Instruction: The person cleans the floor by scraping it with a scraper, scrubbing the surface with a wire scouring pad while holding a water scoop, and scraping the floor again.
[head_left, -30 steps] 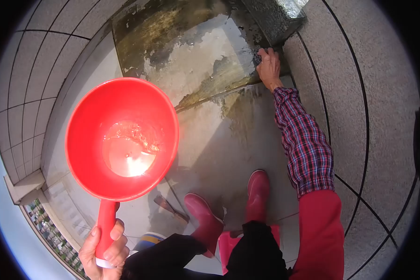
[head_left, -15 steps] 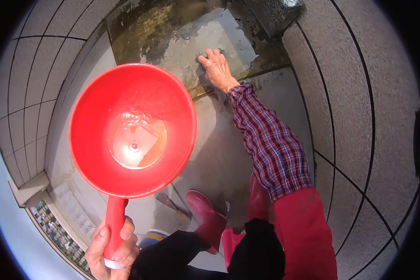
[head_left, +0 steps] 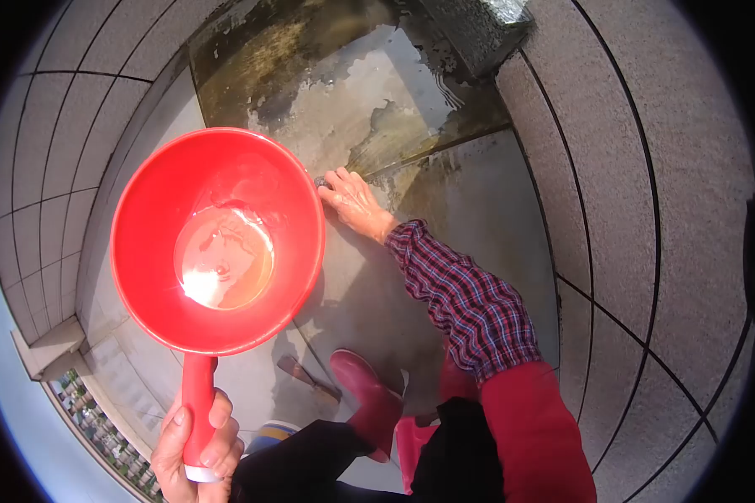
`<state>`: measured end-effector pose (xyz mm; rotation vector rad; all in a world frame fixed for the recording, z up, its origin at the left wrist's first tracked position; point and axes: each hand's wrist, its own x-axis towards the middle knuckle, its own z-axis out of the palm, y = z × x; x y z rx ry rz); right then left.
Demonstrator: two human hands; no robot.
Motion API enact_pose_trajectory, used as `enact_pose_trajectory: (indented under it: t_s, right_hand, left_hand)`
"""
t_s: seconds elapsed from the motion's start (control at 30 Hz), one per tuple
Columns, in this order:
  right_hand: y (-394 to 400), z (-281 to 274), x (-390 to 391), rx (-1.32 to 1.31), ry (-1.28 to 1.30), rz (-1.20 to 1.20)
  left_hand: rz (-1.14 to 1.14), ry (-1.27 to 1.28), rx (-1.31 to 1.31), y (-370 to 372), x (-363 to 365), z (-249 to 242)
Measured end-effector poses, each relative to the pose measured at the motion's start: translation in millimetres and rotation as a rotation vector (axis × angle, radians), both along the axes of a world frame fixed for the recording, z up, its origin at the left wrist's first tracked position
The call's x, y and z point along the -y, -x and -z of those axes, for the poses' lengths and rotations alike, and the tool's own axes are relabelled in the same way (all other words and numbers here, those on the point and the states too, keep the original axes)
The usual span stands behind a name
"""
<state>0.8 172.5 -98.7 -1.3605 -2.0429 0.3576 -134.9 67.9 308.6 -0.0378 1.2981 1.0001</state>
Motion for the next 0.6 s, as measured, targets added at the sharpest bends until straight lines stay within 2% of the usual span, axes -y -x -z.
enact_pose_trajectory:
  t_s: [0.03, 0.1, 0.13, 0.17, 0.23, 0.3, 0.33, 0.37, 0.47, 0.5, 0.57, 0.6]
  right_hand:
    - [-45.4, -13.0, -8.8, 0.083, 0.098, -0.005]
    - [-131.9, -9.0, -21.2, 0.094, 0.036, 0.219]
    - [-167.7, -6.4, -22.0, 0.152, -0.080, 0.321]
    - [-197.7, -11.1, -23.4, 0.230, -0.008, 0.414]
    - [-208.7, -12.9, -25.5, 0.313, 0.055, 0.508]
    - [-173.4, 1.9, -25.9, 0.077, 0.045, 0.827]
    - [-131.6, -26.2, -15.3, -0.003, 0.111, 0.662]
    - [-91.0, -25.7, -2.1, -0.063, 0.141, 0.467]
    - [15.9, -17.9, 36.0, -0.127, 0.148, 0.167]
    - [17.2, -14.7, 40.4, -0.131, 0.147, 0.168]
    - [17.4, -8.5, 56.1, -0.112, 0.024, -0.152]
    - [-15.4, -6.7, 50.8, -0.191, -0.094, -0.038]
  left_hand:
    - [-0.001, 0.033, 0.024, 1.0, -0.4, 1.6]
    - [-0.002, 0.063, 0.058, 8.9, 1.2, 2.0]
    - [0.000, 0.063, 0.075, 15.8, 3.1, -0.3]
    - [-0.002, 0.057, 0.094, 19.1, 4.6, -0.8]
    - [-0.005, 0.043, 0.101, 18.8, 4.9, -0.6]
    - [0.004, 0.024, 0.097, 16.1, 1.8, 0.1]
    - [0.012, 0.016, 0.095, 14.2, -0.4, 1.0]
    - [0.016, 0.010, 0.088, 12.6, -1.7, 1.1]
    - [0.000, -0.016, 0.050, 9.5, -0.7, 0.8]
    - [-0.002, -0.025, 0.033, 9.3, -1.4, 1.0]
    - [-0.012, -0.020, -0.010, 13.7, -0.9, 0.5]
    - [-0.011, 0.006, 0.037, 19.0, 0.5, 3.0]
